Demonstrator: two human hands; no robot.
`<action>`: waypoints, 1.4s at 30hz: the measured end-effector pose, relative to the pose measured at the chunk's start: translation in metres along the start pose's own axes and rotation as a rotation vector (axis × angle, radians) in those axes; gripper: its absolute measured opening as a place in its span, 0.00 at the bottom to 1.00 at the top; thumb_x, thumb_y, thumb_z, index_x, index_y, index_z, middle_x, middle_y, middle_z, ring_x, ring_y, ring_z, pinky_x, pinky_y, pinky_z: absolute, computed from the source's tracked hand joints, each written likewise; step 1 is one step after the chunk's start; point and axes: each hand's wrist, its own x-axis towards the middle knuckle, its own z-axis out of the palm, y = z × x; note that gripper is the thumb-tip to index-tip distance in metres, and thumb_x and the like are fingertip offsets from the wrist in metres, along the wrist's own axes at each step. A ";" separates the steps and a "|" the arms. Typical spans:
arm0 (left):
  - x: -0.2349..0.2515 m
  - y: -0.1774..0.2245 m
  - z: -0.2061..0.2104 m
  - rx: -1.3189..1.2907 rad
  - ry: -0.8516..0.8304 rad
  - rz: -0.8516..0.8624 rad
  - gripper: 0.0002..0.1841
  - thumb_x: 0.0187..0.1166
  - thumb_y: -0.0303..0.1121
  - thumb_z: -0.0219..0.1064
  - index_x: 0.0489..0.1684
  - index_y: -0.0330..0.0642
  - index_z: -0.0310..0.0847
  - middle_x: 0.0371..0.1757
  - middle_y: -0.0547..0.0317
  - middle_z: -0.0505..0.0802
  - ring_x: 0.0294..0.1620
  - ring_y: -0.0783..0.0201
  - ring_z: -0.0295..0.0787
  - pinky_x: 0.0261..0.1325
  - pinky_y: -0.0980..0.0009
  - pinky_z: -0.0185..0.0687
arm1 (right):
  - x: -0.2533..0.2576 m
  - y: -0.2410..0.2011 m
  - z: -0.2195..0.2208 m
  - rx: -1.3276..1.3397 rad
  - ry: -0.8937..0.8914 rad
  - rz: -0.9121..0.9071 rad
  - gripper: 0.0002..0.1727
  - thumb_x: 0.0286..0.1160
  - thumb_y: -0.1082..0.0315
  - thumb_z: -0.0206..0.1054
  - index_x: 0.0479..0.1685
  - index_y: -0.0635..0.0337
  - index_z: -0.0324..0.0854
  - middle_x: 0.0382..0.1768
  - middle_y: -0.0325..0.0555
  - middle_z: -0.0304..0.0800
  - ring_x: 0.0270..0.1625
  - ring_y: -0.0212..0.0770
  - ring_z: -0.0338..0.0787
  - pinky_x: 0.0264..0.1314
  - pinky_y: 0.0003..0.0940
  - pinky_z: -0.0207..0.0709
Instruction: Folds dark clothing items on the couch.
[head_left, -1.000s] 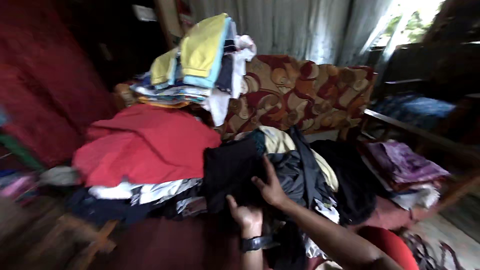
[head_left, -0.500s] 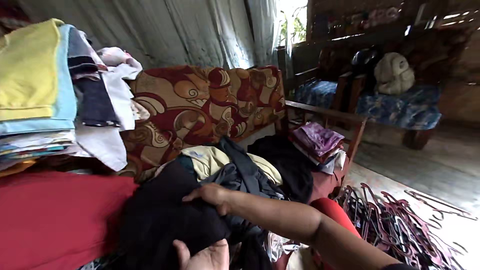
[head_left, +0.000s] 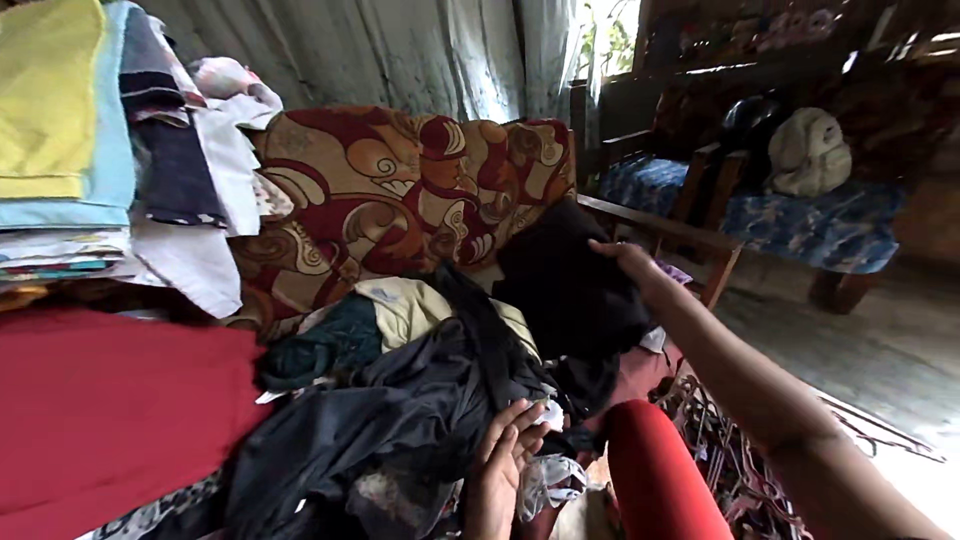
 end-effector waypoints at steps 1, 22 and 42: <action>0.001 -0.001 -0.004 0.006 0.018 0.001 0.20 0.91 0.32 0.43 0.73 0.40 0.77 0.63 0.50 0.94 0.58 0.55 0.96 0.62 0.62 0.90 | 0.009 -0.005 -0.019 -0.055 0.087 -0.006 0.15 0.90 0.56 0.57 0.57 0.56 0.81 0.38 0.41 0.91 0.38 0.33 0.91 0.40 0.34 0.87; 0.012 0.003 -0.022 0.178 0.220 -0.186 0.19 0.91 0.29 0.37 0.67 0.38 0.73 0.54 0.57 0.97 0.50 0.63 0.97 0.57 0.66 0.91 | 0.149 0.126 -0.070 -1.532 0.286 -0.007 0.48 0.89 0.49 0.58 0.96 0.63 0.33 0.94 0.73 0.29 0.93 0.78 0.33 0.89 0.76 0.36; 0.014 0.067 -0.020 1.754 0.186 0.485 0.15 0.77 0.28 0.64 0.58 0.45 0.92 0.63 0.52 0.94 0.69 0.48 0.88 0.73 0.43 0.76 | 0.129 0.104 -0.101 -1.334 0.270 -0.266 0.34 0.91 0.52 0.54 0.91 0.58 0.60 0.93 0.70 0.44 0.94 0.73 0.39 0.88 0.79 0.23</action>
